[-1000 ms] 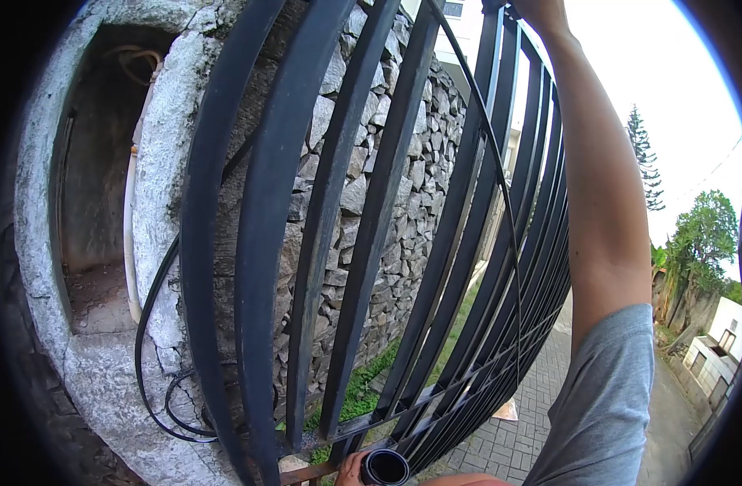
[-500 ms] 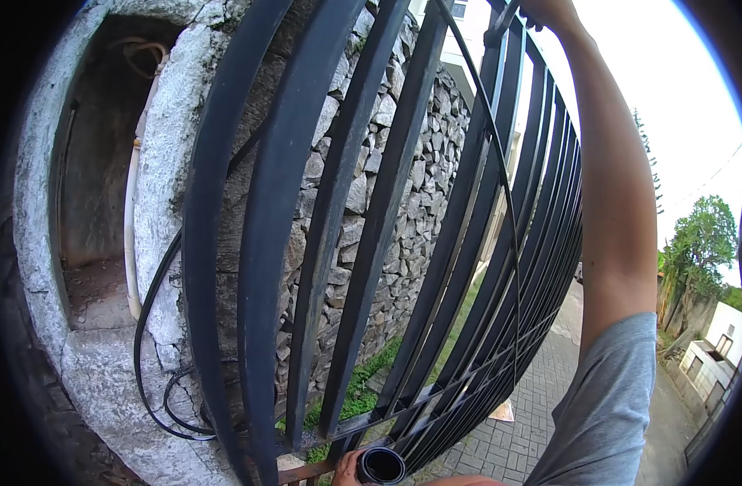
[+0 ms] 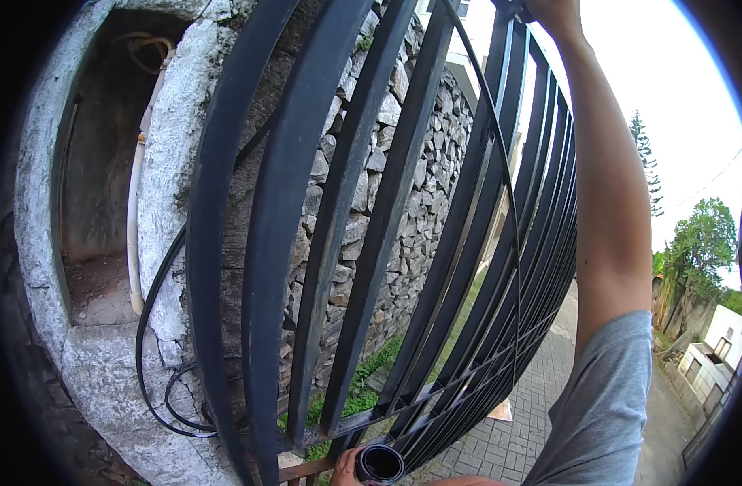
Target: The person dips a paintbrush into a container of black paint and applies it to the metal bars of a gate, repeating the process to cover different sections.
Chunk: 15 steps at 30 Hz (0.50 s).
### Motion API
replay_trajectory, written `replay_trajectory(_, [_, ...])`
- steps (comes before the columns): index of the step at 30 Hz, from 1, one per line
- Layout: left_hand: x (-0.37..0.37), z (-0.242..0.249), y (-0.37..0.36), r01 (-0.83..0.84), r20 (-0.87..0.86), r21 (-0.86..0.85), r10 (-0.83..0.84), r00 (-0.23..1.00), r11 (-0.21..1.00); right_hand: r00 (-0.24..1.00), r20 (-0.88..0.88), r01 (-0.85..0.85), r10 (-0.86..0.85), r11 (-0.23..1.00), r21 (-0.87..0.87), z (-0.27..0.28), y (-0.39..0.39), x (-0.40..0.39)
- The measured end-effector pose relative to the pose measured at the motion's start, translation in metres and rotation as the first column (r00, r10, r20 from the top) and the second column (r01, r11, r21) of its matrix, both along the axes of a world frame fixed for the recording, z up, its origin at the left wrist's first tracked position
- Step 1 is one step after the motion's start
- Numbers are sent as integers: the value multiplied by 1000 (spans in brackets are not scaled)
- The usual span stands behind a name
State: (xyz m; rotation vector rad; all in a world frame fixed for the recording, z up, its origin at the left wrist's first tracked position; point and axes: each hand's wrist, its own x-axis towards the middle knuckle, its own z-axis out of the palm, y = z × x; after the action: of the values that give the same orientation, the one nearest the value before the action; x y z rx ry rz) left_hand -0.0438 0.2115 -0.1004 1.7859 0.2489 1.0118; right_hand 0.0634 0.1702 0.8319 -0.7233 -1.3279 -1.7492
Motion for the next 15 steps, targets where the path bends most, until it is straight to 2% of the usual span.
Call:
replay_trajectory(1, [4, -9, 1, 3, 30, 6, -3, 1000, 1000, 937, 196, 266, -290, 954, 139, 4, -2, 5])
replay_trajectory(2, [6, -10, 2, 8, 59, 6, -9, 998, 1000, 756, 335, 471, -562, 823, 319, 8, -6, 8])
replay_trajectory(3, [10, -10, 2, 35, 124, 7, -35, 992, 999, 483, 397, 587, -781, 625, 516, 10, -8, 12])
replay_trajectory(4, [5, -12, 2, 12, 15, -21, -11, 1000, 1000, 699, 317, 559, -641, 766, 316, 13, -9, 16])
replay_trajectory(5, [4, -6, 1, 65, 30, -103, -62, 998, 993, 861, 177, 461, -476, 879, 123, 10, -12, 14])
replay_trajectory(6, [-2, -1, -1, 46, 14, -80, -45, 999, 996, 953, -5, 301, -302, 952, -46, 8, -15, 11])
replay_trajectory(9, [-17, 24, -8, 22, -35, -48, -23, 999, 999, 916, 32, 401, -400, 916, -9, 4, -20, 6])
replay_trajectory(11, [-24, 39, -11, 18, -57, -38, -21, 998, 999, 993, -116, 9, -34, 978, -209, -6, -15, 5])
replay_trajectory(12, [-27, 45, -13, 18, -67, -37, -20, 998, 999, 967, -211, -201, 145, 939, -279, -11, -12, 3])
replay_trajectory(15, [-34, 64, -18, 22, -97, -40, -25, 995, 999, 999, -32, 18, -27, 965, -262, -29, -9, -8])
